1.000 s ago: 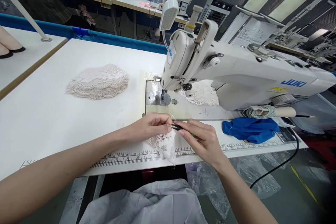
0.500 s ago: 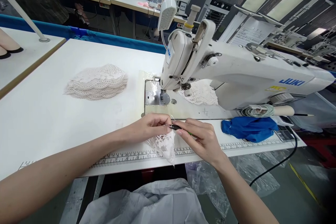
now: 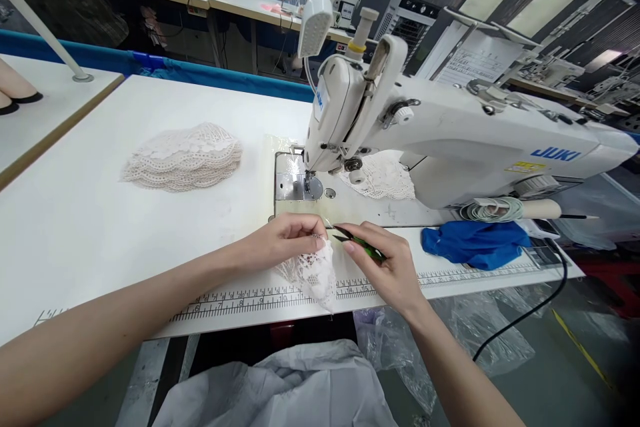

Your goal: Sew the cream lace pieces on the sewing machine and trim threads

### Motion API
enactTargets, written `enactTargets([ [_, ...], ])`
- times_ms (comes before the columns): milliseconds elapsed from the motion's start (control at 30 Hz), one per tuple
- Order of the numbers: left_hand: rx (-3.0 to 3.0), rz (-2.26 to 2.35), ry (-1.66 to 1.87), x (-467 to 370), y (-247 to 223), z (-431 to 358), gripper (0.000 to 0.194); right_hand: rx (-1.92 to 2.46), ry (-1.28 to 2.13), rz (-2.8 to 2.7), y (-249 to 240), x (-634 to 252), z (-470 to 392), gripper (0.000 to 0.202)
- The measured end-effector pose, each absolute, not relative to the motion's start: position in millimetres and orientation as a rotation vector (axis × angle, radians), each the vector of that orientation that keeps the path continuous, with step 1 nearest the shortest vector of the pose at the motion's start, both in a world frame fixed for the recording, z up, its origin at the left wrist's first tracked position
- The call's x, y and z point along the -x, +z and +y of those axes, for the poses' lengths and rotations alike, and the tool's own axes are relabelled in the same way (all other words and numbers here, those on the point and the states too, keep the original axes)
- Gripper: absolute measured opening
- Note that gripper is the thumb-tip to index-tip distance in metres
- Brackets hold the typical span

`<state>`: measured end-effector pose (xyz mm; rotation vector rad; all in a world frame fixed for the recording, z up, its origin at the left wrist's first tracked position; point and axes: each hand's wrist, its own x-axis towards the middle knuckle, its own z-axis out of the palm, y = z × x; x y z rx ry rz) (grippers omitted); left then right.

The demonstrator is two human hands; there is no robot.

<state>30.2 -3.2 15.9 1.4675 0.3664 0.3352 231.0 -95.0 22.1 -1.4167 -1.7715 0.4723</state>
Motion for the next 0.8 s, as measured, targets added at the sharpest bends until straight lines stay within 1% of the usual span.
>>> enactTargets([
  [233, -1.452, 0.355, 0.373, -31.4, 18.5, -2.9, 0.026, 1.318, 0.283, -1.866, 22.8, -229.1, -99.8, 0.024],
  [800, -1.460, 0.357, 0.367, -31.5, 18.3, -2.9, 0.026, 1.297, 0.239, -1.915, 21.2, -233.6, -97.9, 0.025],
])
